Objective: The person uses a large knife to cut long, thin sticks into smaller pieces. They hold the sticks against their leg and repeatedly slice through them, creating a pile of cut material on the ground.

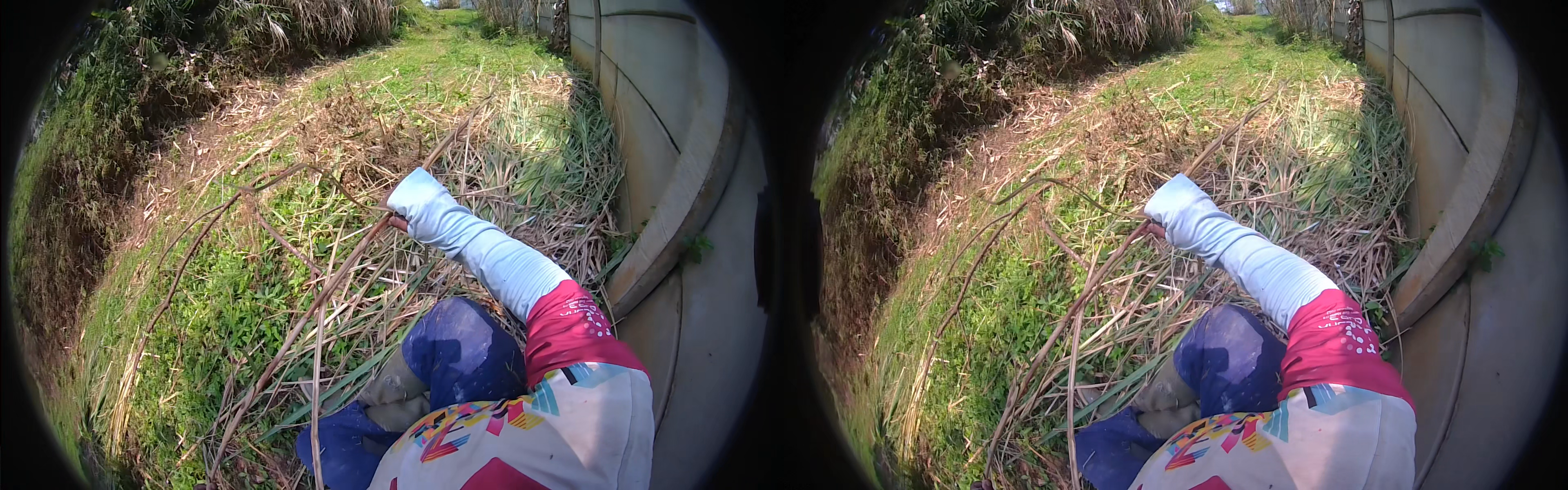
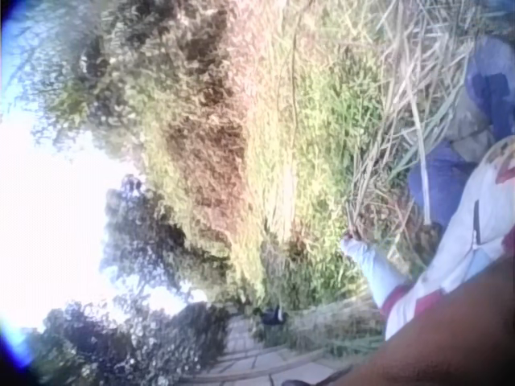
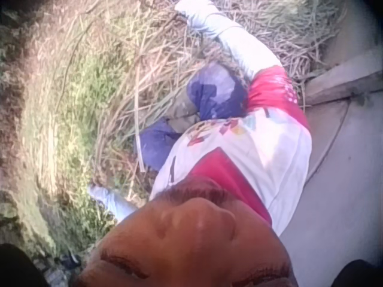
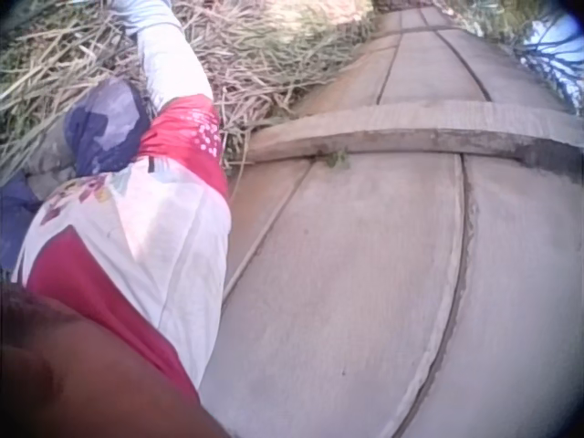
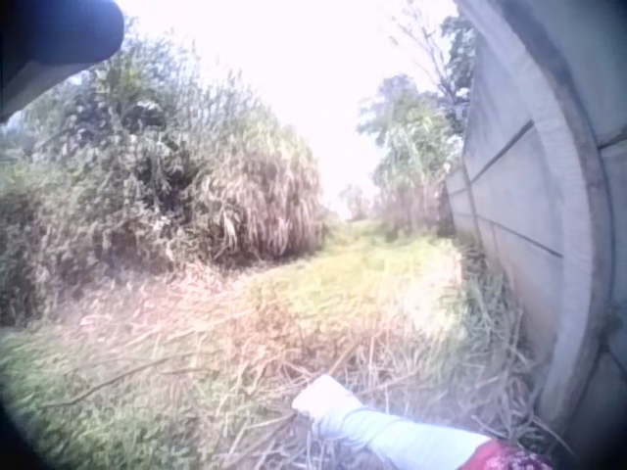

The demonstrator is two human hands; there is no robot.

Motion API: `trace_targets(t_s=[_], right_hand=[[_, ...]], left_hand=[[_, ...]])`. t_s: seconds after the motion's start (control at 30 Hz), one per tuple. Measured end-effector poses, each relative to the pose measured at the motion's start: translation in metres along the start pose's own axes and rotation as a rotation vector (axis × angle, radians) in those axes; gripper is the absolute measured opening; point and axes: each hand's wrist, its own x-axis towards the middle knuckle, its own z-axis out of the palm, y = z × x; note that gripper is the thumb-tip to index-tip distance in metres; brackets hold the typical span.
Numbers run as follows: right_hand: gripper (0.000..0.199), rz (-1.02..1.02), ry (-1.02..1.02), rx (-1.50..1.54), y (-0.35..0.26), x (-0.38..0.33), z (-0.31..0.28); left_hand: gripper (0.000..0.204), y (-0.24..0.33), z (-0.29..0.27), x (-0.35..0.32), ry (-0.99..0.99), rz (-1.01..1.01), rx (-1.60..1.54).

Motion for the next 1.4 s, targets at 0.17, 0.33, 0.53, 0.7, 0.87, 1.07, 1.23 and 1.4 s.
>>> trace_targets(t_s=[0.17, 0.33, 0.53, 0.7, 0.87, 1.07, 1.23, 1.4], right_hand=[[0.019, 0.005, 0.192, 0.091, 0.052, -0.020, -0.013], [0.020, -0.087, 0.142, 0.184, 0.048, -0.018, -0.035], [0.027, -0.071, 0.264, 0.126, 0.080, -0.035, -0.038], [0.024, -0.006, 0.248, 0.050, 0.113, -0.065, -0.039], [0.031, 0.208, 0.129, -0.034, 0.116, -0.069, -0.040], [0.025, 0.785, -0.139, 0.194, 0.125, -0.051, -0.022], [0.036, 0.710, 0.279, 0.534, 0.114, -0.084, 0.011], [0.051, 0.665, 0.179, 0.789, 0.132, -0.085, 0.034]], left_hand=[[0.028, -0.052, -0.006, 0.022, 0.006, -0.141, 0.097], [0.028, -0.092, -0.013, 0.037, -0.038, -0.237, 0.142], [0.027, -0.110, -0.011, 0.036, -0.091, -0.290, 0.149], [0.026, -0.109, -0.001, 0.028, -0.133, -0.283, 0.131], [0.026, -0.098, 0.008, 0.015, -0.154, -0.268, 0.101], [0.026, -0.072, 0.020, -0.005, -0.195, -0.224, 0.038], [0.026, -0.051, 0.021, -0.029, -0.293, -0.191, -0.053], [0.025, 0.005, 0.019, -0.069, -0.664, -0.202, -0.275]])
